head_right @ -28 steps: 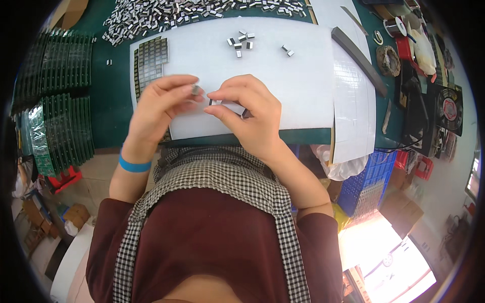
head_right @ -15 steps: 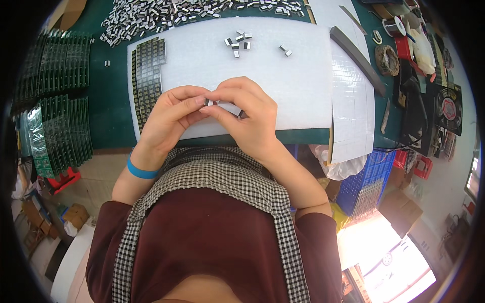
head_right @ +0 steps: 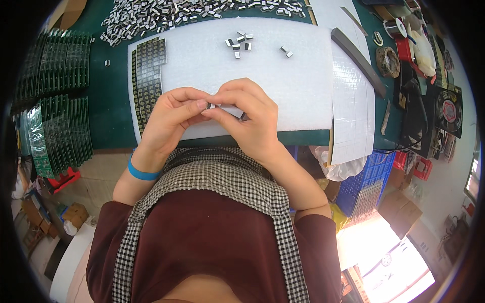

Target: The person repeatedly picks up small rectangular electronic components and places them onto a white foam sheet. They handle the components one at a time, arranging them in rows on the sheet throughout the clip.

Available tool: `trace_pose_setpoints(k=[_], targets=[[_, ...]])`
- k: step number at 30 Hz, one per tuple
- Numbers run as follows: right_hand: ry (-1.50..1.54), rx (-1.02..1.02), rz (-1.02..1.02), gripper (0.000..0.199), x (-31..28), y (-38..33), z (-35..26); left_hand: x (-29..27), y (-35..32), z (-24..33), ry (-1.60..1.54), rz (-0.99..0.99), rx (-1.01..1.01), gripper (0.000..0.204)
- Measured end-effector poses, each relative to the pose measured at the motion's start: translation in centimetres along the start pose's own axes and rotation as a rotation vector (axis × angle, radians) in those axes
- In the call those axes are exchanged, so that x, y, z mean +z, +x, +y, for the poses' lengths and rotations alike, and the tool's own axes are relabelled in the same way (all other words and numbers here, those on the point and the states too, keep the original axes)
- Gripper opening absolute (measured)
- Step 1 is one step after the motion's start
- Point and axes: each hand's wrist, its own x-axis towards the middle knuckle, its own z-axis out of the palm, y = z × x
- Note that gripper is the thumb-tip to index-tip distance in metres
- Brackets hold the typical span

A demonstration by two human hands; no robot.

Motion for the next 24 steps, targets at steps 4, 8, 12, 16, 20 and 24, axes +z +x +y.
trace_pose_setpoints(k=[4,8,12,16,20,24], targets=[[-0.12,-0.062,-0.07,0.02,-0.2,0.2,-0.1,0.1,-0.1,0.7,0.205,0.009,0.042,0.017],[-0.166,-0.057,-0.1,0.024,-0.2,0.0,-0.1,0.3,-0.2,2.0,0.318,-0.056,-0.01,0.018],[-0.23,-0.05,-0.128,0.033,-0.3,0.1,-0.4,0.6,-0.2,2.1,0.419,-0.042,0.011,0.018],[-0.222,-0.043,-0.14,0.042,-0.7,0.5,-0.8,1.3,-0.7,1.9,0.497,0.034,0.129,0.018],[0.016,0.227,-0.26,0.045,-1.3,0.4,-1.0,1.0,-0.9,1.2,0.642,0.159,0.395,0.018],[0.558,0.6,-0.293,0.044,-2.3,0.7,-0.5,0.1,0.3,2.3,1.05,0.416,0.567,0.023]])
